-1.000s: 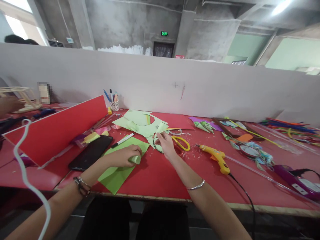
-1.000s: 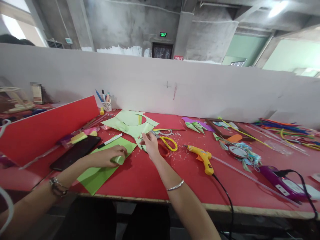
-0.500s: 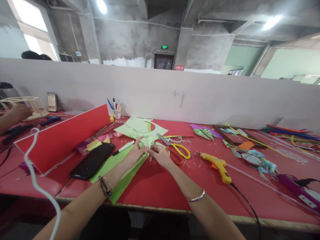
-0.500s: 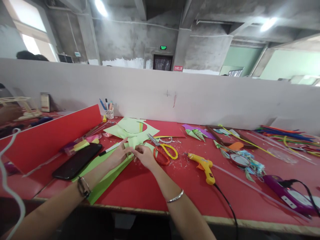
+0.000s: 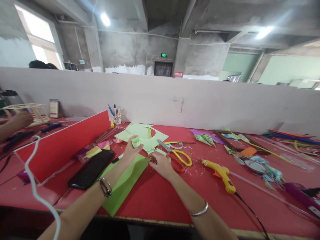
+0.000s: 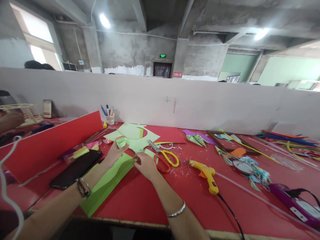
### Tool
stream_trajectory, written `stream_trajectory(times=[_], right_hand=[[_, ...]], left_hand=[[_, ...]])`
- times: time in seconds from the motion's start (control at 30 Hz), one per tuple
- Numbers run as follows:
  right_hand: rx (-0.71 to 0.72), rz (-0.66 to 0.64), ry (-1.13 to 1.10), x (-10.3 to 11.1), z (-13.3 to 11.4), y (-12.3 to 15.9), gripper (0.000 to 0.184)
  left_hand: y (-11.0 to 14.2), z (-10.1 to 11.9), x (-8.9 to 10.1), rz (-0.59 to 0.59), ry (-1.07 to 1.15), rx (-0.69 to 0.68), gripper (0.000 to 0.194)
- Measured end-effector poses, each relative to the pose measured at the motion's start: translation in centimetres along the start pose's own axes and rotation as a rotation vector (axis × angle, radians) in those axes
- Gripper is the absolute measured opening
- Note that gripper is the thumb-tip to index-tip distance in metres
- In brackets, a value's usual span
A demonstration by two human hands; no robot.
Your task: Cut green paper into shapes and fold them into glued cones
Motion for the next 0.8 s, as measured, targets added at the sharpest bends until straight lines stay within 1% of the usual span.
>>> stream_trajectory(times=[0.03,0.07,0.13,0.17,0.27,0.33,0.4,0.43,0.5,0.53,0.6,0.63,0.73,0.77,0.8], right_hand=[[-0.015,0.006,0.123,0.3,0.1,0.1,0.018],[-0.042,0.002,0.236,0.6,0.2,0.1,0.023],[-0.109,-0.026,0.401,1.0,0.6,0.3,0.034],[-0.141,-0.048,0.454,1.1,0.8,0.3,0.039],[-0.199,-0.106,0.529,1.0,1.4,0.3,0.043],[-0.214,-0.129,0.557,1.0,1.7,0.2,0.036],[-0.22,-0.144,0.582,1.0,1.8,0.1,0.026],[-0.221,-0.147,0.589,1.2,1.8,0.1,0.021],[-0.231,-0.141,0.581,1.5,1.8,0.1,0.014],[-0.241,-0.129,0.568,1.7,1.9,0.1,0.015],[-0.273,-0.069,0.526,2.2,2.0,0.1,0.024],[-0.286,-0.017,0.492,2.5,2.1,0.1,0.028],[-0.258,0.185,0.322,3.3,2.2,-0.1,0.03],[-0.233,0.249,0.243,3.6,2.3,-0.2,0.029],[-0.217,0.3,0.152,3.8,2.3,-0.3,0.029]], left_hand=[[-0.9,-0.1,1.1,0.005,-0.124,-0.055,0.051],[-1.7,-0.2,2.1,-0.019,-0.266,-0.084,0.052],[-3.1,-0.7,4.1,-0.068,-0.562,-0.024,0.058],[-3.5,-0.8,5.0,-0.096,-0.672,0.006,0.063],[-4.1,-1.0,6.9,-0.182,-0.842,0.024,0.071],[-4.0,-1.3,7.6,-0.203,-0.907,0.071,0.075],[-3.7,-1.3,7.8,-0.164,-0.939,0.054,0.075],[-3.5,-1.2,7.6,-0.136,-0.944,0.009,0.072],[-2.6,-0.7,7.0,-0.109,-0.937,-0.137,0.066],[-1.9,-0.4,6.4,-0.161,-0.927,-0.207,0.064],[-0.1,0.1,5.2,-0.327,-0.849,-0.284,0.063],[0.9,0.3,4.7,-0.417,-0.796,-0.284,0.065],[3.7,0.8,3.8,-0.581,-0.621,-0.231,0.067],[4.5,0.9,3.6,-0.6,-0.567,-0.197,0.07],[5.0,1.0,3.6,-0.591,-0.51,-0.16,0.072]])
Point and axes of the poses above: each hand's wrist, its own y-axis away from the middle knuckle, its own x-axis out of the back of the hand, z = x × y, the point moved 3 cm from there along -y, towards the middle knuckle, and after that the axes turned 7 degrees about y, right-handed, at the moved point
